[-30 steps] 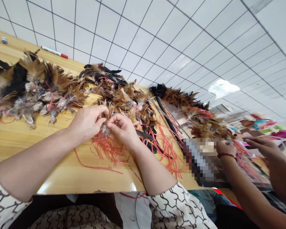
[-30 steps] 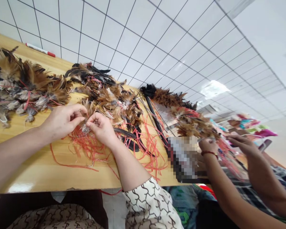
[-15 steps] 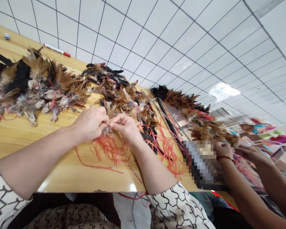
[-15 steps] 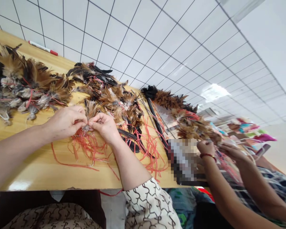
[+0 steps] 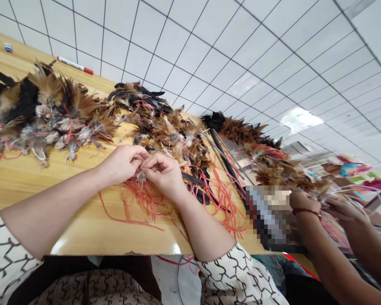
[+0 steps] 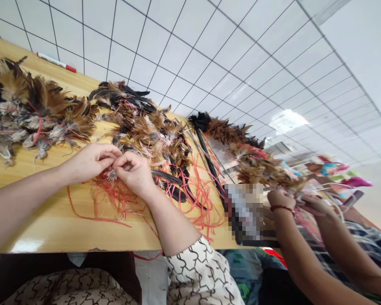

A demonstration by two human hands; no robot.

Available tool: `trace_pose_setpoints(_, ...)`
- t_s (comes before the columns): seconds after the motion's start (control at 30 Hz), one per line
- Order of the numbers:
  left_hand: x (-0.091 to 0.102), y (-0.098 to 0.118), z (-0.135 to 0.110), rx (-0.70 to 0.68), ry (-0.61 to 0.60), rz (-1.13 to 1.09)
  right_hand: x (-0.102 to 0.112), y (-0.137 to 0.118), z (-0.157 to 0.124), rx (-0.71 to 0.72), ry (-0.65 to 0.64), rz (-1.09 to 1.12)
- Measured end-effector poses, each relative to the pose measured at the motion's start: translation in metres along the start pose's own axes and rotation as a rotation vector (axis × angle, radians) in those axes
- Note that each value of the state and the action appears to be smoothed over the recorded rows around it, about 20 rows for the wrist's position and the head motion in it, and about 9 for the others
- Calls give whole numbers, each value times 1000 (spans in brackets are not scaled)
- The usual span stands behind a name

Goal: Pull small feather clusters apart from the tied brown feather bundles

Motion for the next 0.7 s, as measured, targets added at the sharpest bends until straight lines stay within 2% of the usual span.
trace_pose_setpoints(0.17,0,-9,5,10,-13,48,-6,-28,-7,342,30,-402)
trace_pose_setpoints(0.37,-1,-12,7,56,-60,30,-14,-42,-17,581,74,-655)
trace_pose_setpoints(0.53,-4,-13,6,114,-93,54,-9,-49,-20,625,104,-646)
trace_pose_setpoints(0.7,0,-11,6,113,-48,108,-3,-52,-20,618,132,-607)
Point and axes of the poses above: each hand's wrist, its own z-axis towards the middle knuckle, its own x-axis out of the back of the hand, y = z × x, the point moved 9 cm from there along z, towards the middle knuckle, and after that the axes turned 7 degrees about -y, right-handed, at the moved point
